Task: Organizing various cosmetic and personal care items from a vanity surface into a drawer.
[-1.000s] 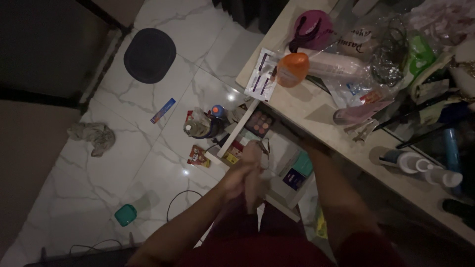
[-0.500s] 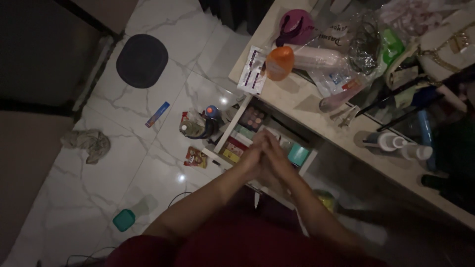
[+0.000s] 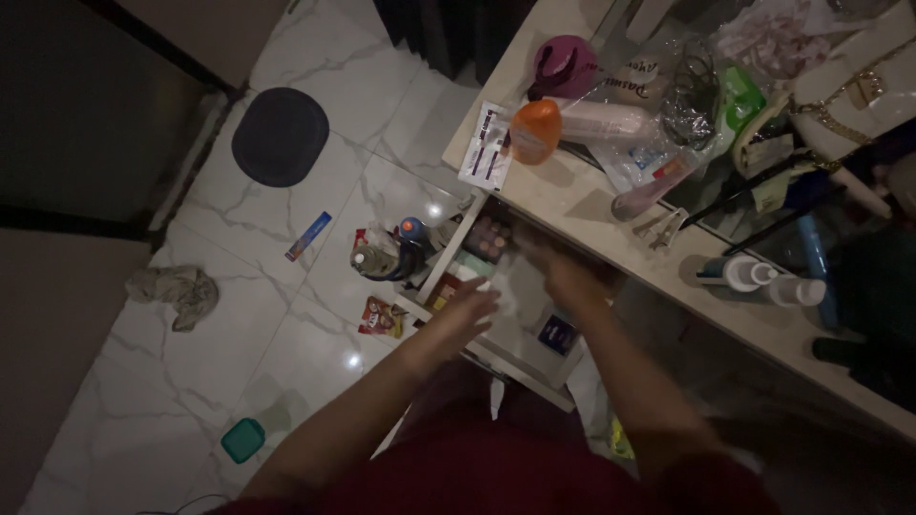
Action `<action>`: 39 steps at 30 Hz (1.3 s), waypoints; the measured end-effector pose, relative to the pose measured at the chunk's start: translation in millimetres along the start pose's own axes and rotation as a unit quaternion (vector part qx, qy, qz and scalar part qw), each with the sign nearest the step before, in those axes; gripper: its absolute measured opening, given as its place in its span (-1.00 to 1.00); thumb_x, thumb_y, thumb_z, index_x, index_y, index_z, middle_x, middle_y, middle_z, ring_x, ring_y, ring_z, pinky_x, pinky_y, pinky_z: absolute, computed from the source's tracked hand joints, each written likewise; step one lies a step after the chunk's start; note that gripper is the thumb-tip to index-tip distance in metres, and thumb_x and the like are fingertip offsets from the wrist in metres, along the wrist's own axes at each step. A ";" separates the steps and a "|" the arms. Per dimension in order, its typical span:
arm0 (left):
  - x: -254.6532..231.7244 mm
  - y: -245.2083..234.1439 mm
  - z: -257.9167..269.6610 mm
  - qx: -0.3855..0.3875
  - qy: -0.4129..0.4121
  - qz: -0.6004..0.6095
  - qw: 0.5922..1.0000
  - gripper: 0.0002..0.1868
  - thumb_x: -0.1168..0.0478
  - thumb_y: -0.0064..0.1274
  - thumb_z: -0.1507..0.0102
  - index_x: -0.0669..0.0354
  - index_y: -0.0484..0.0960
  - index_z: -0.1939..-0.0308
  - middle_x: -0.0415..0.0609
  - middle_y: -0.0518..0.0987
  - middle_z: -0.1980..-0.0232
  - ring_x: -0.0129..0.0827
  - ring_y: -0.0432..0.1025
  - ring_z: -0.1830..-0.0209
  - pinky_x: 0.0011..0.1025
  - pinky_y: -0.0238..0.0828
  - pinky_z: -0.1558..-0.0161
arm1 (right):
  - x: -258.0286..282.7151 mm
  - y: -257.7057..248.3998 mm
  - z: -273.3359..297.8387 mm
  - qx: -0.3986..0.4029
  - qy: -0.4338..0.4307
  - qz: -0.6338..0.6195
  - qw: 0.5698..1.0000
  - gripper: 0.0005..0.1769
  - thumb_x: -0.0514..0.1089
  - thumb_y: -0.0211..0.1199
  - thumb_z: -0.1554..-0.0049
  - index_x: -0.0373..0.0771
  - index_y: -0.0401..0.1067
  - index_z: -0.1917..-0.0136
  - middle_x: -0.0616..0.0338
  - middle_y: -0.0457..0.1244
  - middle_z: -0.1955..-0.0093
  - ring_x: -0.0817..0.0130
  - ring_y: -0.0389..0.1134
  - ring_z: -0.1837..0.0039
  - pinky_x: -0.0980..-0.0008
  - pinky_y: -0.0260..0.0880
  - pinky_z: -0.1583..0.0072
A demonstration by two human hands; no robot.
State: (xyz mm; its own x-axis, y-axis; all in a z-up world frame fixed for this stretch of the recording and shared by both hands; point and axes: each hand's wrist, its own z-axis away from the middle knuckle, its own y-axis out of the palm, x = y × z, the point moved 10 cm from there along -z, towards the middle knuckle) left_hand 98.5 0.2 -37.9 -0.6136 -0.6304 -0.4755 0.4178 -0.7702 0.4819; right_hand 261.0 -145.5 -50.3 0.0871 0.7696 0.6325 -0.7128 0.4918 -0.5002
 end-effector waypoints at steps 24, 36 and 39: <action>43.8 -61.3 54.1 -0.045 -0.040 -0.003 0.998 -0.45 0.02 0.09 -0.27 0.01 0.44 -0.32 -0.13 0.56 -0.24 -0.31 0.42 -0.27 -0.25 0.30 -0.21 | -146.1 41.2 -135.1 -0.066 -0.039 -0.336 0.939 -0.18 0.34 -0.10 -0.20 0.06 -0.01 -0.64 0.16 -0.12 -0.75 0.07 -0.16 -0.71 0.10 -0.15 -0.59; 12.1 -17.1 64.3 0.016 -0.033 -0.036 0.999 -0.51 0.04 0.03 -0.30 0.00 0.44 -0.31 -0.13 0.52 -0.29 -0.20 0.36 -0.37 -0.11 0.26 -0.31 | 148.5 -107.5 243.1 -0.329 -0.341 0.163 0.865 -0.59 -0.10 0.34 0.00 -0.26 0.47 -0.12 -0.17 0.29 -0.15 -0.19 0.35 -0.12 -0.07 0.36 -0.14; 17.4 -22.8 39.5 0.039 -0.010 -0.063 0.997 -0.47 0.01 -0.02 -0.32 0.08 0.44 -0.34 -0.09 0.50 -0.32 -0.15 0.34 -0.40 -0.08 0.20 -0.34 | 141.2 -207.1 325.4 -0.592 -0.261 0.215 0.732 -0.31 -0.04 0.55 -0.06 -0.30 0.32 -0.33 -0.14 0.21 -0.30 -0.19 0.22 -0.40 -0.11 0.25 -0.42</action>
State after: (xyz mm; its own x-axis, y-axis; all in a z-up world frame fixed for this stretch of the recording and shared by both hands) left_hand 51.8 10.6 -28.1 -0.6710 -0.5265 -0.5221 0.2838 -0.8329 0.4752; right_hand 194.4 -271.2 335.0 -0.4661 0.8481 0.2521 0.5321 0.4963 -0.6860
